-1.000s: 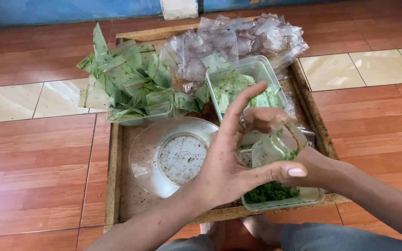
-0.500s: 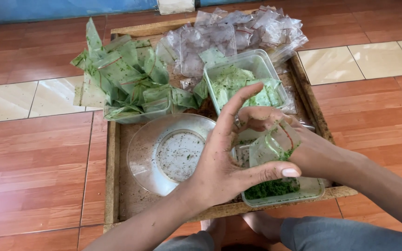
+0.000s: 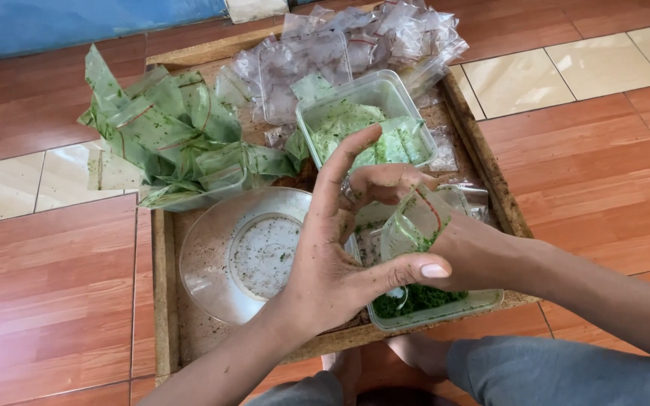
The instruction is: The person prepares food parcels by placing green paste and chopped herbs into plastic bags, then folding and sealing them by hand.
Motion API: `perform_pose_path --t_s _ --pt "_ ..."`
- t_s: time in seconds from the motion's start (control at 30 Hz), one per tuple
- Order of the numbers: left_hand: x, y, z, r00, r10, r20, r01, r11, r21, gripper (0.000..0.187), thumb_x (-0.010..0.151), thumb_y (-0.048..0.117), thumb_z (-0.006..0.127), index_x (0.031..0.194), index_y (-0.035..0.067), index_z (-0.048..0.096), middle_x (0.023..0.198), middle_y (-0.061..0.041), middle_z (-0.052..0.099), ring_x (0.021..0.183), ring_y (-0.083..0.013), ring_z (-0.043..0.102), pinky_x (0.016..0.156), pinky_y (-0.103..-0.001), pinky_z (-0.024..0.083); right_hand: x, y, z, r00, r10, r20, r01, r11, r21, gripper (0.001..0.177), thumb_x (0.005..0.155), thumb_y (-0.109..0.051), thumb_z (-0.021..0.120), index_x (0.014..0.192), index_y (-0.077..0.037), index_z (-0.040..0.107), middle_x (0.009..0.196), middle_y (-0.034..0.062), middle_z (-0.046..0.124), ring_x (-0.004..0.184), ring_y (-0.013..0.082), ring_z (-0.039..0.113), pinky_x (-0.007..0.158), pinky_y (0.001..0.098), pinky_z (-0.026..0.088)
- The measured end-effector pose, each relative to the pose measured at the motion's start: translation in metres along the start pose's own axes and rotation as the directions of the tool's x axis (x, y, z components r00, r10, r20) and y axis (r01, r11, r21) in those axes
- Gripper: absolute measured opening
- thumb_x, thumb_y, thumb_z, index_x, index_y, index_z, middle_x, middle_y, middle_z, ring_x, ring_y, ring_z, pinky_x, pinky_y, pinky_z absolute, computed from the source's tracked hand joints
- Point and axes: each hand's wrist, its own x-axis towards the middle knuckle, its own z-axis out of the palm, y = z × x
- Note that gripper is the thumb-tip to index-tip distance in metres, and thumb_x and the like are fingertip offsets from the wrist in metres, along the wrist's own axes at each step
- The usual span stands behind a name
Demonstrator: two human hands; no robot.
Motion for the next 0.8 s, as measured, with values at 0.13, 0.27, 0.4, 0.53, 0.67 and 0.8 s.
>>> perform_pose_path --t_s 0.13,0.27,0.4,0.53,0.67,0.8 --pt "0.003 0.005 0.003 0.997 -0.078 -0.004 0.078 0.996 0.034 0.091 0.086 0.044 0.074 0.157 0.014 0.026 0.154 -0.008 0.046 0.133 -0.0257 0.062 0.113 -0.042 0.061 -0.007 0.016 0.002 1.000 0.008 0.005 -0.008 1.000 0.007 0.042 0.096 -0.035 0.051 0.130 -0.010 0.048 0.125 0.0060 0.049 0.118 0.0187 0.054 0.095 0.0374 0.050" --pt "0.005 0.002 0.006 0.999 -0.049 0.002 0.049 0.999 0.002 0.093 0.086 0.038 0.077 0.158 0.011 0.025 0.133 -0.010 0.063 0.129 -0.0259 0.065 0.114 -0.040 0.059 -0.020 0.061 0.001 0.985 0.157 0.074 -0.137 0.965 -0.224 0.062 0.091 -0.027 0.054 0.147 -0.010 0.035 0.151 0.0104 0.037 0.144 0.0273 0.031 0.112 0.0512 0.029" --pt "0.003 -0.002 0.007 0.999 -0.035 0.016 0.035 0.999 -0.009 0.092 0.087 0.034 0.078 0.158 0.010 0.024 0.132 -0.010 0.062 0.133 -0.0273 0.063 0.116 -0.041 0.056 -0.028 0.080 0.008 0.989 0.123 0.082 -0.100 0.965 -0.242 0.052 0.090 -0.024 0.056 0.135 -0.010 0.035 0.138 0.0094 0.037 0.134 0.0263 0.030 0.109 0.0496 0.029" --pt "0.003 -0.007 0.007 1.000 -0.011 0.008 0.011 1.000 -0.014 0.095 0.086 0.034 0.079 0.159 0.007 0.023 0.130 -0.010 0.062 0.133 -0.0279 0.062 0.116 -0.041 0.053 -0.032 0.097 0.011 0.991 0.088 0.100 -0.059 0.963 -0.262 0.042 0.089 -0.022 0.057 0.123 -0.010 0.035 0.125 0.0083 0.036 0.123 0.0254 0.029 0.106 0.0481 0.030" --pt "0.003 -0.009 0.008 1.000 -0.015 0.012 0.015 0.999 -0.030 0.097 0.084 0.031 0.080 0.159 0.007 0.023 0.131 -0.011 0.063 0.133 -0.0279 0.062 0.117 -0.041 0.052 -0.036 0.113 0.013 0.991 0.052 0.120 -0.016 0.959 -0.282 0.034 0.087 -0.019 0.058 0.111 -0.010 0.035 0.112 0.0072 0.036 0.113 0.0244 0.029 0.103 0.0465 0.031" --pt "0.004 -0.001 0.007 0.999 -0.039 0.023 0.039 0.999 0.003 0.094 0.087 0.037 0.076 0.158 0.008 0.023 0.135 -0.011 0.061 0.134 -0.0272 0.061 0.118 -0.042 0.055 -0.037 0.132 0.012 0.990 0.014 0.138 0.029 0.952 -0.305 0.028 0.086 -0.017 0.059 0.099 -0.011 0.035 0.099 0.0062 0.036 0.103 0.0235 0.028 0.100 0.0449 0.032"
